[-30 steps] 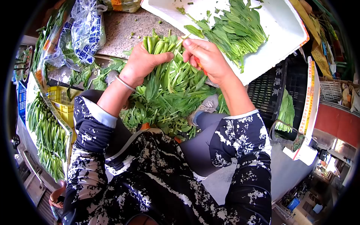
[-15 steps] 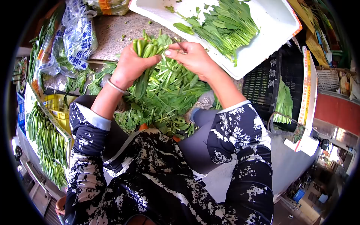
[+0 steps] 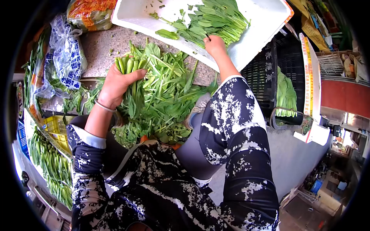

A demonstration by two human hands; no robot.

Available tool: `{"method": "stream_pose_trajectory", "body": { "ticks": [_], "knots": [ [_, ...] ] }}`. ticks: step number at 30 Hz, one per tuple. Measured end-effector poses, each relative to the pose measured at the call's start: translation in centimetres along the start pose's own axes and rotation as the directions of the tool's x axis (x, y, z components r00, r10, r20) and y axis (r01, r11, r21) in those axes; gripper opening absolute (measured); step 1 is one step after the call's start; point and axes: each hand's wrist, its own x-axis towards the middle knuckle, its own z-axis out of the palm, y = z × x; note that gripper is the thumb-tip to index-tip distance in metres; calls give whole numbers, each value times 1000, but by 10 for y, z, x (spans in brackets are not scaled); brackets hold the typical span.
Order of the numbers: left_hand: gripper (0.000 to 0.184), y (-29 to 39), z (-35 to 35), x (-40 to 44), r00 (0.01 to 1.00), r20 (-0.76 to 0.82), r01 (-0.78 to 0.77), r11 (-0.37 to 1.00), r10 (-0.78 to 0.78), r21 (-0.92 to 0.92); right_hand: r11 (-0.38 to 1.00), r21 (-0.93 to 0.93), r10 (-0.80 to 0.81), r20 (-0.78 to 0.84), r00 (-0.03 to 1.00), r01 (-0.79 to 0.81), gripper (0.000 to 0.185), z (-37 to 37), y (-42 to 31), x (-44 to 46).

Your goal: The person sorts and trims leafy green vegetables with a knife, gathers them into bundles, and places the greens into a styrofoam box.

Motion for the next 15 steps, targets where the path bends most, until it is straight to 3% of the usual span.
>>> {"method": "stream_pose_trajectory", "body": {
  "ticks": [1,6,8,12,15],
  "knots": [
    [24,1,1,0,1000,12,10,999,-9,-37,985,-170,-23,-35,999,16,22,4,4,4],
    [23,5,3,3,998,51,48,993,-43,-105,958,-279,81,43,996,-66,21,14,-1,0],
    [21,8,2,3,997,60,52,994,-47,-92,948,-318,34,41,999,-19,22,11,-6,-3],
    [20,10,-1,5,999,43,16,996,-13,-90,808,-583,-137,-49,989,83,19,15,-11,-5],
    [21,10,-4,5,997,70,32,993,-24,-112,846,-532,-116,-99,988,46,18,6,-21,-12]
  ]
}}
